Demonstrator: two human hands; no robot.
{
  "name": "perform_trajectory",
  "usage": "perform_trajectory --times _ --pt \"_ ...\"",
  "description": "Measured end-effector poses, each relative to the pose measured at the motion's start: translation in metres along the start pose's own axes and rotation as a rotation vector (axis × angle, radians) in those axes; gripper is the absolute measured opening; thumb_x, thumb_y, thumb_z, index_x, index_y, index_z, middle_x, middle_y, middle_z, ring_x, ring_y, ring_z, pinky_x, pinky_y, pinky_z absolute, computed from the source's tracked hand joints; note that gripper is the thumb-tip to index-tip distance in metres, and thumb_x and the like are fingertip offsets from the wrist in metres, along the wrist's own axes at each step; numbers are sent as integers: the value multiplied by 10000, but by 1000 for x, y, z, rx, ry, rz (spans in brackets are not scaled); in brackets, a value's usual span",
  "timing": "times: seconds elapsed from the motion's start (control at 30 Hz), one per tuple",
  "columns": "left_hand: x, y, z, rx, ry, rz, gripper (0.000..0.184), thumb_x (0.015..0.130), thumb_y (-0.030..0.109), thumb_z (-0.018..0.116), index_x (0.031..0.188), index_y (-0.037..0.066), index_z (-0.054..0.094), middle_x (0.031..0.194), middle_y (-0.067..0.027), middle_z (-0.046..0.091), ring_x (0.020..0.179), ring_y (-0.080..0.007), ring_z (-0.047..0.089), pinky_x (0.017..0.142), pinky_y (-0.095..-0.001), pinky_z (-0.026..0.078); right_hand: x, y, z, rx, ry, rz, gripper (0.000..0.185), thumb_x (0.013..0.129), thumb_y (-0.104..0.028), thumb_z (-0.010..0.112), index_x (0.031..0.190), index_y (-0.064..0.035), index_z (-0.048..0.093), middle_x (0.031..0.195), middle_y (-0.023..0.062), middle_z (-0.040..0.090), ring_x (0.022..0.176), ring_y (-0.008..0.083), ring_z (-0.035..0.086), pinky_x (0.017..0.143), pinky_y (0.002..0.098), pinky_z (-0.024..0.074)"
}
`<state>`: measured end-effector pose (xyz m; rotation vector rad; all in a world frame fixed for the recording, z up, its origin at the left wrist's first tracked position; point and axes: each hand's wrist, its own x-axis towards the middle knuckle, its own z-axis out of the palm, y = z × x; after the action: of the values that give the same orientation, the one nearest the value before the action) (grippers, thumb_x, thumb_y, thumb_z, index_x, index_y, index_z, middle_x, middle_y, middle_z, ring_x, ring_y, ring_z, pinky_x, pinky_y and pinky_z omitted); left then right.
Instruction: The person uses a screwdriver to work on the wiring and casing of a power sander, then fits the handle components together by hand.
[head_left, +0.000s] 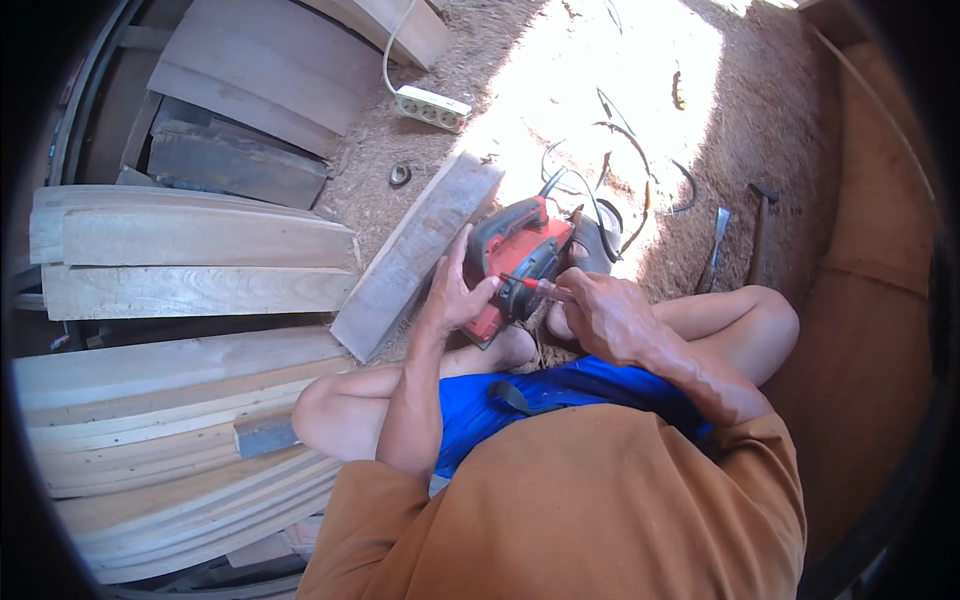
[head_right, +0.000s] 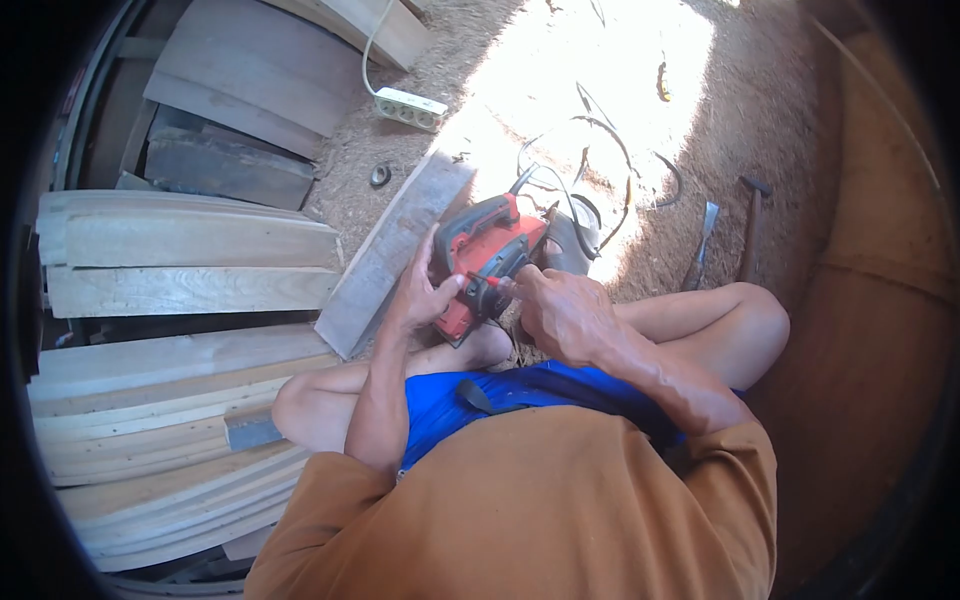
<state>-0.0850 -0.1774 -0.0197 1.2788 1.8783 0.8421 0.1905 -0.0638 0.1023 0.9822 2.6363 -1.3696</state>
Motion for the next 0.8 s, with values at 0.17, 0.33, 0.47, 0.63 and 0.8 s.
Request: perform_trajectory --times 0.17,0.33,0.47,0.63,0.8 --pt "21 -3 -3 -287 -93 -56 709 1024 195 684 1632 -36 401 1491 -255 616 1387 -337 601 1197 -425 442 -6 7 12 77 89 -46 341 936 -101 678 1269 -33 645 1050 242 748 950 465 736 786 555 587" --pt "27 -8 -7 -605 -88 -137 586 1102 185 639 1613 -24 442 1439 -141 659 1292 -160 614 1123 -329 483 -2 16 36 115 277 -113 329 939 -101 686 1265 -122 728 862 188 688 780 435 704 681 545 559" --pt "29 -15 -4 -579 -58 -111 554 1104 148 617 1607 -18 452 1405 -140 679 1253 -157 636 1099 -318 494 0 9 35 53 237 -97 366 939 -79 720 1303 -113 722 962 173 709 845 411 720 723 501 586" --pt "29 -17 -4 -525 -48 -86 530 1109 151 604 1595 -10 468 1377 -132 689 1222 -148 641 1075 -307 499 5 1 37 48 308 -118 308 938 -101 704 1239 -144 761 866 161 695 759 393 714 661 518 569" --pt "28 -15 -4 -583 -60 -101 531 1114 160 598 1595 -14 459 1383 -126 684 1233 -147 632 1082 -305 491 6 2 42 49 263 -111 379 938 -61 706 1308 -139 737 913 157 683 809 380 700 706 492 579"
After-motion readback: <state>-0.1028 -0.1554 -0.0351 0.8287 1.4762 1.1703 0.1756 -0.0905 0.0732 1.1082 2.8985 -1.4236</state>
